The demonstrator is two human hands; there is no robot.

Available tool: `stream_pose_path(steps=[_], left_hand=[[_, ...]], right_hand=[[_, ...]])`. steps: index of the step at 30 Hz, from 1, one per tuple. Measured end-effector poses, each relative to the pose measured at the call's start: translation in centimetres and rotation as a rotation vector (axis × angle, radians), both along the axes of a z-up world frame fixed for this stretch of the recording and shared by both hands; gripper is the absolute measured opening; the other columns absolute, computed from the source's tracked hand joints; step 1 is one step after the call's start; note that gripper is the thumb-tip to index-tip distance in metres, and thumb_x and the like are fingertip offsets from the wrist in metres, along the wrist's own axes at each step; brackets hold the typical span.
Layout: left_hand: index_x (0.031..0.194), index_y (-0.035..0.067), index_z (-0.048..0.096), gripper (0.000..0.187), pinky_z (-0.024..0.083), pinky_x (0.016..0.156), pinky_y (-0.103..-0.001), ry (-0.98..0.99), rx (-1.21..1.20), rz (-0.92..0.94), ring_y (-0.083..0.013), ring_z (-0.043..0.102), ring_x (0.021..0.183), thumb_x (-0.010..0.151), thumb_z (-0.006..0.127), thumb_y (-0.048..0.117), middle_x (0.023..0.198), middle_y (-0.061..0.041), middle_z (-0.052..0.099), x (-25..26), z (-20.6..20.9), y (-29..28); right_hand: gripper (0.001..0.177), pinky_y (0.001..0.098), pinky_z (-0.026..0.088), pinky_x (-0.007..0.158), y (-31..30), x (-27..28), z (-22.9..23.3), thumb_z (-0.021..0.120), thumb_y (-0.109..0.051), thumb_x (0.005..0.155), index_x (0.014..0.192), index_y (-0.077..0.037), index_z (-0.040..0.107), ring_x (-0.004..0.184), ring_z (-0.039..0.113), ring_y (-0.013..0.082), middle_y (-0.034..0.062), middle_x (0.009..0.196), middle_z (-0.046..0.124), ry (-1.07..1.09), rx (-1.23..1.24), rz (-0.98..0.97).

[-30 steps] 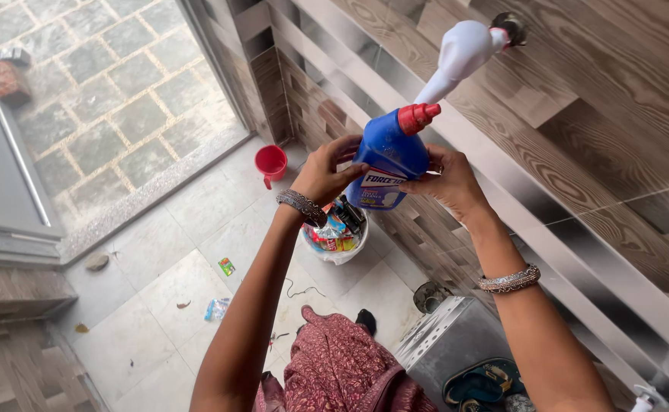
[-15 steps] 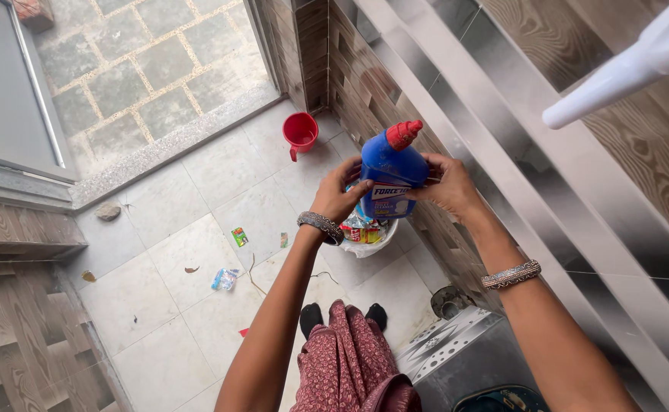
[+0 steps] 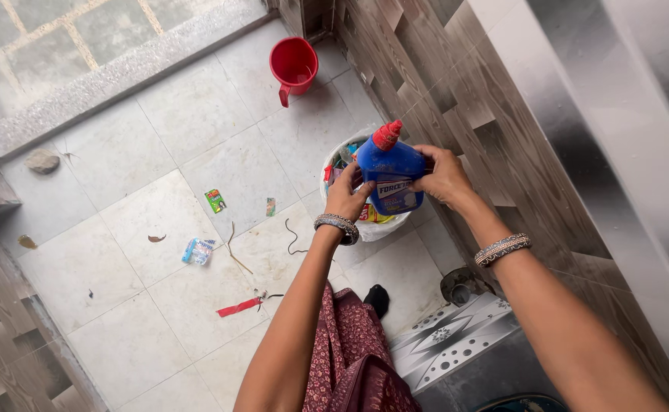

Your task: The person sorts through a white bucket filled with various waste items in a bathroom. They pick up and inspect several objects, including a small red packet, a black bottle, a blue toilet cleaner bottle, and a green sachet, before placing them back into the bucket. The person also handles a red plastic strip and a small green packet on the floor.

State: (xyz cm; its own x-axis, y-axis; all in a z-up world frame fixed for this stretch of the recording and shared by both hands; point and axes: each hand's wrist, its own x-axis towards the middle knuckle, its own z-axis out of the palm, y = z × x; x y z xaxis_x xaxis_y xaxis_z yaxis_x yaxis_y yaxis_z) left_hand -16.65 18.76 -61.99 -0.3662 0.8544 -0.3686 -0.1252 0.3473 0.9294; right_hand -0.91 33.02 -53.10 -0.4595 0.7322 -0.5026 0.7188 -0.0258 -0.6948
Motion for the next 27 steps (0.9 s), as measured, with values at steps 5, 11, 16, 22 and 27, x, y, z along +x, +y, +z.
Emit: stream_pose_path(steps=[5, 11, 16, 22, 27], left_hand=[[0.141, 0.004, 0.052, 0.053, 0.053, 0.104, -0.037, -0.03, -0.095, 0.06, -0.0271, 0.067, 0.123, 0.092, 0.071, 0.011, 0.131, -0.018, 0.069, 1.6, -8.5, -0.3], [0.136, 0.005, 0.055, 0.047, 0.054, 0.099, -0.037, -0.058, -0.21, 0.085, -0.0257, 0.071, 0.117, 0.092, 0.068, 0.016, 0.126, -0.015, 0.072, 2.8, -14.7, -0.3], [0.135, 0.005, 0.056, 0.046, 0.054, 0.095, -0.04, -0.005, -0.308, 0.089, -0.0308, 0.071, 0.111, 0.092, 0.066, 0.019, 0.122, -0.018, 0.072, 3.2, -18.2, -0.8], [0.119, 0.0, 0.064, 0.036, 0.055, 0.091, -0.044, 0.089, -0.541, 0.039, -0.0372, 0.072, 0.103, 0.093, 0.067, 0.024, 0.108, -0.022, 0.074, 3.7, -23.3, -0.5], [0.108, -0.001, 0.065, 0.033, 0.055, 0.091, -0.047, 0.23, -0.587, 0.027, -0.0411, 0.071, 0.101, 0.088, 0.072, 0.024, 0.104, -0.023, 0.074, 3.3, -23.9, -0.5]], right_hand=[[0.073, 0.0357, 0.057, 0.092, 0.9, -0.2, -7.8, 0.083, 0.011, 0.057, 0.125, -0.012, 0.07, 0.103, 0.072, 0.0209, 0.0073, 0.11, 0.076, -0.064, -0.014, 0.057], [0.073, 0.0366, 0.057, 0.092, 1.6, -0.8, -13.9, 0.085, 0.007, 0.059, 0.127, -0.017, 0.07, 0.104, 0.073, 0.0235, 0.0094, 0.109, 0.076, -0.247, 0.012, 0.117], [0.071, 0.0368, 0.056, 0.095, 1.4, -1.0, -17.2, 0.085, 0.004, 0.062, 0.128, -0.016, 0.069, 0.107, 0.073, 0.0256, 0.0118, 0.112, 0.076, -0.255, 0.007, 0.177], [0.071, 0.0394, 0.055, 0.098, 0.9, -1.0, -20.6, 0.087, -0.001, 0.066, 0.132, -0.017, 0.066, 0.11, 0.07, 0.0296, 0.0145, 0.117, 0.074, -0.318, 0.021, 0.211], [0.071, 0.0417, 0.054, 0.099, 0.9, -1.9, -22.3, 0.087, -0.004, 0.066, 0.133, -0.017, 0.065, 0.113, 0.069, 0.0312, 0.0147, 0.121, 0.072, -0.377, 0.02, 0.194]])
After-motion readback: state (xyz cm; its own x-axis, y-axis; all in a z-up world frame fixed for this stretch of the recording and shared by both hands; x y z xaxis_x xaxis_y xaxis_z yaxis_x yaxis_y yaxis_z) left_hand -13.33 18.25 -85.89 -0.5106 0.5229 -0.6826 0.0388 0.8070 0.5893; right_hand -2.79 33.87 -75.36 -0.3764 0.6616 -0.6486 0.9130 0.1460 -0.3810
